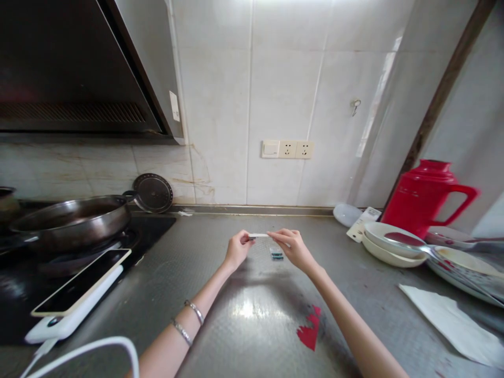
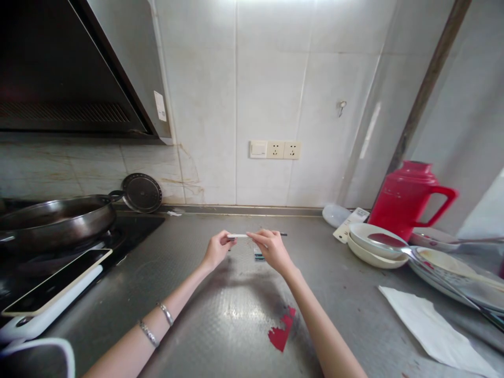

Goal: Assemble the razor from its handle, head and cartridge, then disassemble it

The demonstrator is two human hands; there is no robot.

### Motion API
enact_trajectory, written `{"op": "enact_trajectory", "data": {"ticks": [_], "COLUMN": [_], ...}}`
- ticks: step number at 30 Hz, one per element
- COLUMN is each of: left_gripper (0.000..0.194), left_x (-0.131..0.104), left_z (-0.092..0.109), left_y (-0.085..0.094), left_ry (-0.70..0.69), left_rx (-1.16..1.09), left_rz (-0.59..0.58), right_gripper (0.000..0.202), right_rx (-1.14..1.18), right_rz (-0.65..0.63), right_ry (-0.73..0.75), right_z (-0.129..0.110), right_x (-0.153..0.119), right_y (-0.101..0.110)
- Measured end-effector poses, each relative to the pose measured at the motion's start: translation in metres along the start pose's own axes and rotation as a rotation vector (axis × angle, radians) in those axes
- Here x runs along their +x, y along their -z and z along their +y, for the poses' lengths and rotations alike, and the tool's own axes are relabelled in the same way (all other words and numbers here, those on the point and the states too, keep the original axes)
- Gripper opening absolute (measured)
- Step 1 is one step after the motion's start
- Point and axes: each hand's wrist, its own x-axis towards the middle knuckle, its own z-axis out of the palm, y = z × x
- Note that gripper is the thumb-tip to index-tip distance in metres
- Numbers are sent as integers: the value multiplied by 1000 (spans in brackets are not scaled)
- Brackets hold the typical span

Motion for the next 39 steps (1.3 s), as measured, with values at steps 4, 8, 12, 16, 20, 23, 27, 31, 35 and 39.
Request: {"op": "enact_trajectory", "data": {"ticks": [4,8,12,16,20,23,27,31,35,39], "left_gripper": [10,11,12,13,12,12,13,13,14,15], "left_x": [-1,-1,-1,-1,-1,0,0,-1,-1,0], "left_z": [-5,-5,0,1,0,-1,0,1,0,0], "left_y": [0,0,-2,-4,-4,-4,-4,-4,-4,-4], "left_ry": [-7,-19,-9,-5,-11,-23,-12,-12,-12,-8], "left_rx": [1,-5,-28,-42,-64,-58,-66,-78,-63,-94], "left_rz": [-21,-5,-3,-9,-10,-11,-6,-9,-5,-5], "right_gripper": [32,30,28,27,27,26,24,26,25,25], "right_rx": [-51,-72,-62,-47,-22,-27,-8,28,30,31], "right_rz": [67,167,215,276,243,254,278,246,262,257], "right_ry": [-52,12,48,6,42,22,-3,55,19,37], "right_z": [11,10,10,15,14,15,17,16,21,18], "right_x": [-3,-4,-5,-5,-4,-5,-5,-4,-6,-5], "right_y": [-5,-7,-10,-11,-12,-12,-12,-14,-13,-12]}}
